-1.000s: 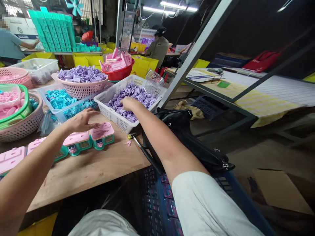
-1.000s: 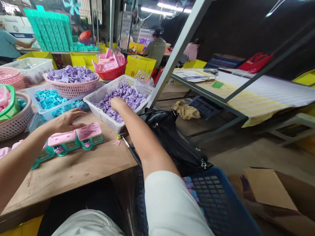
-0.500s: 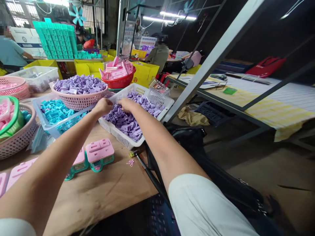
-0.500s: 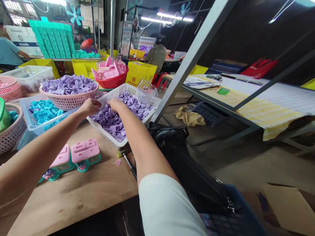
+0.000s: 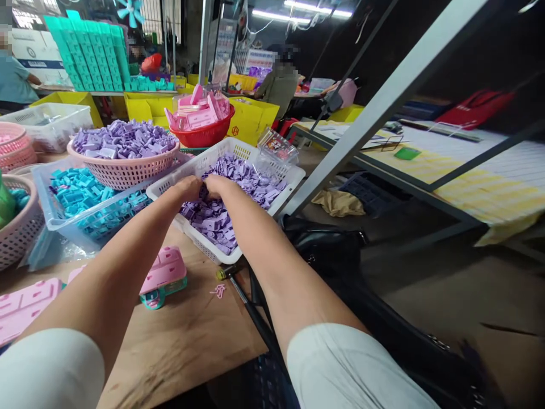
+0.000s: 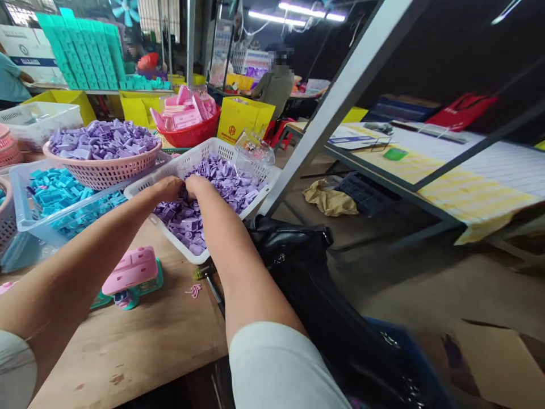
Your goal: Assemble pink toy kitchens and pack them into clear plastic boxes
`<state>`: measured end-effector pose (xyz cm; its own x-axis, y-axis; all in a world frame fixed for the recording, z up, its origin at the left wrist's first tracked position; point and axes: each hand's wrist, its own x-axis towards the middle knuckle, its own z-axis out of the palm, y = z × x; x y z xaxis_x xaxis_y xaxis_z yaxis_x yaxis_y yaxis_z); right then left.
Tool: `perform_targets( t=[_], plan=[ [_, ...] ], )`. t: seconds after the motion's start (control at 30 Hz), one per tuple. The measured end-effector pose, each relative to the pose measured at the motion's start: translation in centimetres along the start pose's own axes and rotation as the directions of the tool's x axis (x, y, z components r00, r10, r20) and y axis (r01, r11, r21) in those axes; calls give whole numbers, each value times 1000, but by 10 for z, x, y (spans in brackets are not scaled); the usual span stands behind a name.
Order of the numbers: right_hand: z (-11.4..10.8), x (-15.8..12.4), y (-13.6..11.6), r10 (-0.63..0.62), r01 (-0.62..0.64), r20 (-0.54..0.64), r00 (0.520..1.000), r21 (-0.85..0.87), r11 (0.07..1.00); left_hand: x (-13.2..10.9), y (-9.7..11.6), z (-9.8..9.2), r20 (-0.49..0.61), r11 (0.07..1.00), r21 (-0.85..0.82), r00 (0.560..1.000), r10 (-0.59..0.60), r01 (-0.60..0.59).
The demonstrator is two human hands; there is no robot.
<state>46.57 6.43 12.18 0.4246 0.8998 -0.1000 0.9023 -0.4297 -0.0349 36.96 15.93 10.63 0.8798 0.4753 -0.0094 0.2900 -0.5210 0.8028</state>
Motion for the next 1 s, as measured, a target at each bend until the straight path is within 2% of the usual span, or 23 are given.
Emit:
perform_targets(
  t=[0.1, 0.2, 0.3, 0.43, 0.53, 0.6, 0.63, 0.67, 0.73, 0.77, 0.8, 0.9, 1.0],
  plan=[
    [-7, -5, 4, 27, -19, -32, 999, 221, 975, -2, 0, -10, -68, 993, -121, 998, -13, 4],
    [-17, -14, 12, 45, -1, -86, 995, 451, 892, -6, 4, -19, -80, 959, -285, 996, -33, 9],
    [-23, -19, 18, 61, 38, -136, 989, 625, 780, -12, 10, -25, 7, 886, -461, 999, -36, 36],
    [-26, -17, 16, 52, 85, -157, 986, 751, 654, -18, 16, -33, 155, 781, -618, 988, 6, 92],
    [-28, -14, 13, -18, 202, -222, 975, 845, 495, -16, 17, -37, 241, 633, -759, 969, 53, 154],
    [-29, -14, 13, -44, 301, -309, 950, 871, 389, -12, 16, -38, 249, 548, -818, 967, 57, 178],
    [-30, -14, 13, -39, 327, -340, 939, 858, 395, -11, 15, -38, 249, 532, -825, 968, 41, 189],
    [-30, -14, 13, -29, 315, -344, 939, 819, 481, -10, 15, -38, 254, 527, -824, 967, 16, 207],
    [-28, -14, 14, -5, 187, -273, 962, 646, 740, -9, 14, -37, 276, 540, -799, 959, -62, 265],
    [-26, -14, 14, 14, 103, -212, 977, 529, 843, -9, 14, -37, 291, 553, -778, 951, -106, 299],
    [-24, -14, 14, 34, 31, -148, 988, 418, 908, -9, 14, -37, 300, 567, -756, 943, -144, 327],
    [-16, -10, 11, 73, -67, -13, 997, 255, 965, -9, 13, -36, 285, 589, -729, 936, -205, 350],
    [-10, -5, 4, 128, -132, 35, 991, 160, 978, -9, 11, -35, 286, 593, -715, 929, -233, 369]
  ],
)
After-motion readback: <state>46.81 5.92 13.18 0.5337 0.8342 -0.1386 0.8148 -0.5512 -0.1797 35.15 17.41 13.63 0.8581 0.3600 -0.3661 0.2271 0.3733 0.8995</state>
